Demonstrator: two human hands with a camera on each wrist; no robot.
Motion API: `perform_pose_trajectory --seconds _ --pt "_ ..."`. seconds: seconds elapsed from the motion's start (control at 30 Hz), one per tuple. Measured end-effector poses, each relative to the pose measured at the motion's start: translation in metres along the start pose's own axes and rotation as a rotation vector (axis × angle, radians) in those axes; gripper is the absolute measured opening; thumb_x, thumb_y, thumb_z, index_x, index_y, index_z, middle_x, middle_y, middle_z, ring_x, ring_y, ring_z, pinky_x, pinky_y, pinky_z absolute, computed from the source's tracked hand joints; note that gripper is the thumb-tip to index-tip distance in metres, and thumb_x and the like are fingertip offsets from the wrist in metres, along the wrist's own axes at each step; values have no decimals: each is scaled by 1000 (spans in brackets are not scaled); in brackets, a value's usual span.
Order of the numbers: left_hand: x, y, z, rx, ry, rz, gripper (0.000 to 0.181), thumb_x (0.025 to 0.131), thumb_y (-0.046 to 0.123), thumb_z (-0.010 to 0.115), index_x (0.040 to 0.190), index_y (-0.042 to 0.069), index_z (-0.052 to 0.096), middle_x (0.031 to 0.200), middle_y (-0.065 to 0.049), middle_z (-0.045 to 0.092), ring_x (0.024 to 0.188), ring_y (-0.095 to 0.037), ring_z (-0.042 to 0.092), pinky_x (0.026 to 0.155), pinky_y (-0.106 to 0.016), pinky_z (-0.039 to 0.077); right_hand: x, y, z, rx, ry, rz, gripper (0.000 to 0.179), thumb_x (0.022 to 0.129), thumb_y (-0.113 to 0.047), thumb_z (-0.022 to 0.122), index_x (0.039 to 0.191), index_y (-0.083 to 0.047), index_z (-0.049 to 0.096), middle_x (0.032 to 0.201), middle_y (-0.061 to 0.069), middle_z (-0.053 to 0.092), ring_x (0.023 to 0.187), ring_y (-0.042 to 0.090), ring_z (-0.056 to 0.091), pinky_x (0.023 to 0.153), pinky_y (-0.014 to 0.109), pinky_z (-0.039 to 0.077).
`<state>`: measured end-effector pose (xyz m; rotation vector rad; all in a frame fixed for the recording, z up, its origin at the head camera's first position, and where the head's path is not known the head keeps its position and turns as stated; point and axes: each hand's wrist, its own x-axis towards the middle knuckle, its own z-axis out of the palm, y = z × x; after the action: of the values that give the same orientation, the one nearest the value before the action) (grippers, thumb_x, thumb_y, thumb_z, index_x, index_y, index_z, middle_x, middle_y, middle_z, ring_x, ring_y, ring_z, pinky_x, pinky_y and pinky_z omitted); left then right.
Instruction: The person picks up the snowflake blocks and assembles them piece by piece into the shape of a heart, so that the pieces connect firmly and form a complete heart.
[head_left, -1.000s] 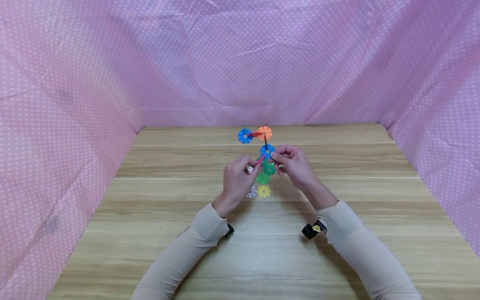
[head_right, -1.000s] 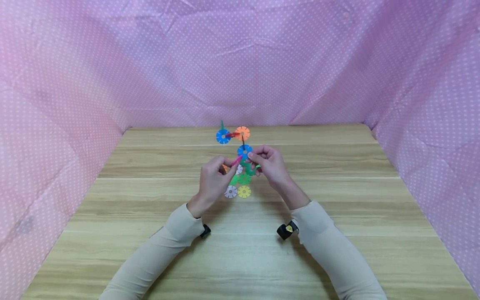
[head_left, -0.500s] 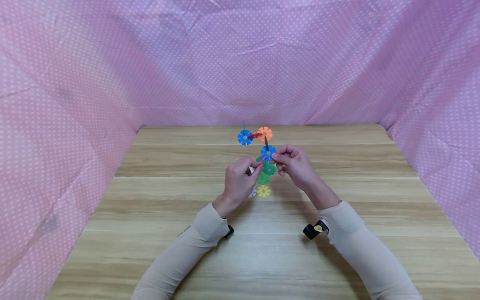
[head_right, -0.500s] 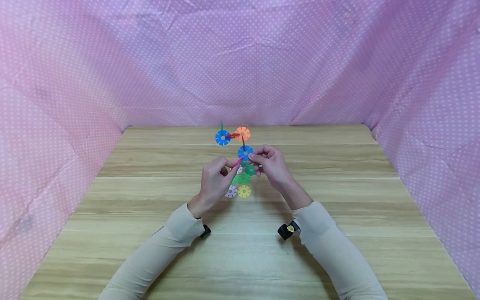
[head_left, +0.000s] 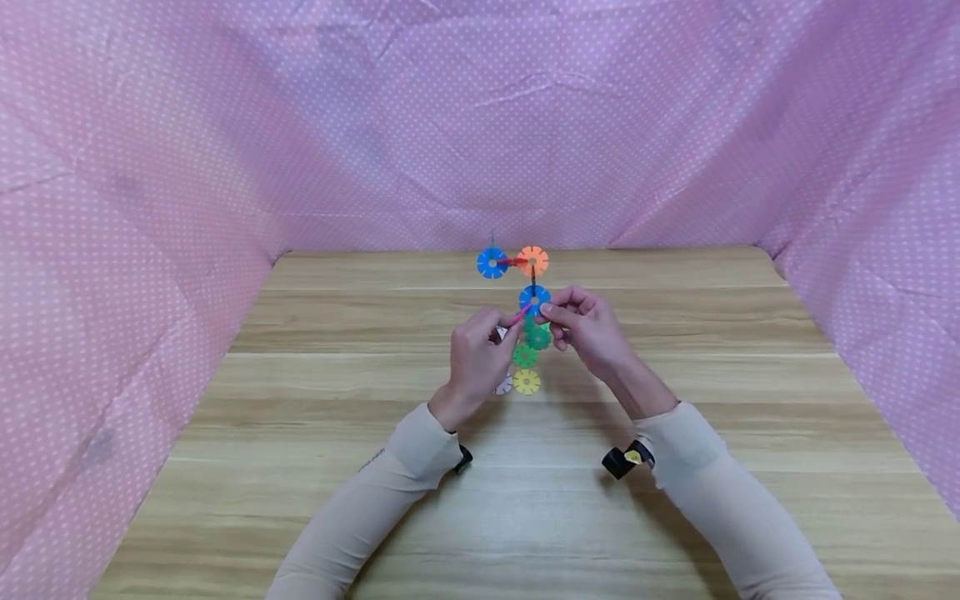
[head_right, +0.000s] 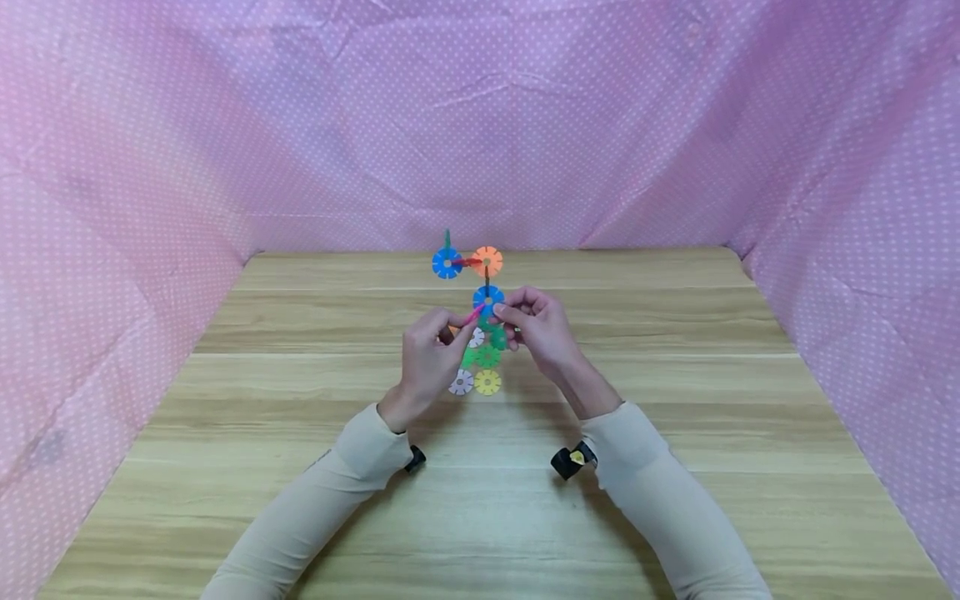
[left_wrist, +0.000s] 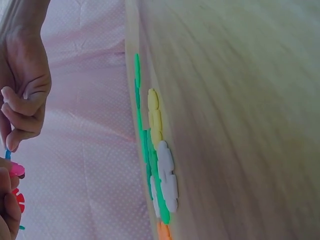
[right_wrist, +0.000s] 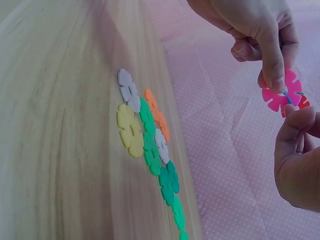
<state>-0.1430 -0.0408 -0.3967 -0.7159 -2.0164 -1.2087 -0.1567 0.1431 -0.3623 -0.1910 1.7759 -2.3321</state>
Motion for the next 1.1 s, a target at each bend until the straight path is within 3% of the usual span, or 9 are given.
perform_pose_trajectory --seconds 0.17,0.4,0.5,0.7,0.8,1.0,1.1 --pt "1 -3 -4 35 -50 -16 10 86 2 79 86 0 70 79 -9 70 57 -12 55 51 -21 46 1 3 -1 -18 -3 -1 10 99 1 60 91 -4 61 81 7 72 58 12 50 50 23 42" --pt "3 -7 -11 136 -247 -55 13 86 11 81 88 6 70 84 -2 70 62 -9 54 56 -21 46 2 10 -6 -99 14 -15 14 98 3 60 88 -6 64 79 6 70 57 12 52 50 21 44" --pt "2 -9 -13 140 -300 -84 14 87 14 81 90 7 69 87 -1 71 63 -9 55 57 -20 46 3 14 -8 -106 21 -9 16 98 5 59 88 -6 66 77 5 70 57 12 53 50 21 45" --pt "-2 -12 -20 124 -361 -170 19 85 17 83 96 9 70 92 -3 73 71 -18 63 61 -23 50 5 15 -12 -144 23 -8 4 100 1 60 98 3 62 81 6 71 59 13 53 51 21 45" --pt "-4 -14 -26 122 -422 -264 21 85 20 84 97 9 71 93 -3 72 72 -18 62 63 -26 51 7 13 -16 -155 32 -10 4 99 -1 61 100 3 61 85 10 71 62 14 54 51 21 45" --pt "-12 -23 -38 65 -661 -589 38 81 27 87 110 8 71 101 -5 68 80 -17 59 66 -31 51 7 7 -20 -154 39 -2 11 100 -2 60 106 8 59 87 8 73 61 14 53 51 21 45" --pt "-16 -27 -43 11 -726 -717 39 82 24 86 113 7 69 102 -6 66 85 -19 59 67 -32 53 8 5 -21 -149 29 -1 16 100 -1 59 109 12 56 86 5 73 61 13 53 51 21 45"
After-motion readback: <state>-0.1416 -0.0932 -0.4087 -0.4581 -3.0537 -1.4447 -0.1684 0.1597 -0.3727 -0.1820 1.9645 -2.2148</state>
